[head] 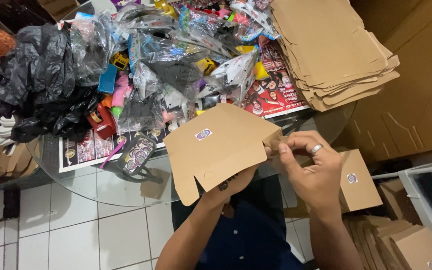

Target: The person assembles a flat cardboard box by folding its sides and securing the flaps with adhesive stickers. They repeatedly pick up stickers, peel off the backing, and apply them to the box edges to hold the structure together.

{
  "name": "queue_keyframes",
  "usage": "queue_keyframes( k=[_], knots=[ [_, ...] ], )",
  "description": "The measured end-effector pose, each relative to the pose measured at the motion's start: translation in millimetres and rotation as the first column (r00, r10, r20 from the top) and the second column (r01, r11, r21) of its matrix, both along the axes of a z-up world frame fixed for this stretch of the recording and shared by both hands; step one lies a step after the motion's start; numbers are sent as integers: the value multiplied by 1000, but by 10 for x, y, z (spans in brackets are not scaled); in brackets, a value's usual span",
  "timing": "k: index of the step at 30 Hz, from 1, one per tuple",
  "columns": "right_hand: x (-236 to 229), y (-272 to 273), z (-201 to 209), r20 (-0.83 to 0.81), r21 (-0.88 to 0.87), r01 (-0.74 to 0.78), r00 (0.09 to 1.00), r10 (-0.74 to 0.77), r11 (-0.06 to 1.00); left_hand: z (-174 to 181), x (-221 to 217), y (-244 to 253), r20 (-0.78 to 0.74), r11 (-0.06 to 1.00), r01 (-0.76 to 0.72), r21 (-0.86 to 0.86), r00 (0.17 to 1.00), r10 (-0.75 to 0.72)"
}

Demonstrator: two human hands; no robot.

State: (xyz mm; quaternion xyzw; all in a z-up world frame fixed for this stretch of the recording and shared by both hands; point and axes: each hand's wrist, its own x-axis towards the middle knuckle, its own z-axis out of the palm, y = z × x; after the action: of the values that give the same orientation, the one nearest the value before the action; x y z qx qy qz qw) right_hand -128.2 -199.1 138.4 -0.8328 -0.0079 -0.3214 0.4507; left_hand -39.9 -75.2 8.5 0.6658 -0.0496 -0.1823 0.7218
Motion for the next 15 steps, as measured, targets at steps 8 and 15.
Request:
queue_keyframes(
  k=[8,15],
  knots=[
    [-8,-32,15,-35,-18,-2,999,1,1000,-1518,392,379,7,999,43,26,999,-43],
    [-9,-138,-31,-56,-113,8,998,-15,994,-1603,395,423,15,995,88,47,996,-89]
  ],
)
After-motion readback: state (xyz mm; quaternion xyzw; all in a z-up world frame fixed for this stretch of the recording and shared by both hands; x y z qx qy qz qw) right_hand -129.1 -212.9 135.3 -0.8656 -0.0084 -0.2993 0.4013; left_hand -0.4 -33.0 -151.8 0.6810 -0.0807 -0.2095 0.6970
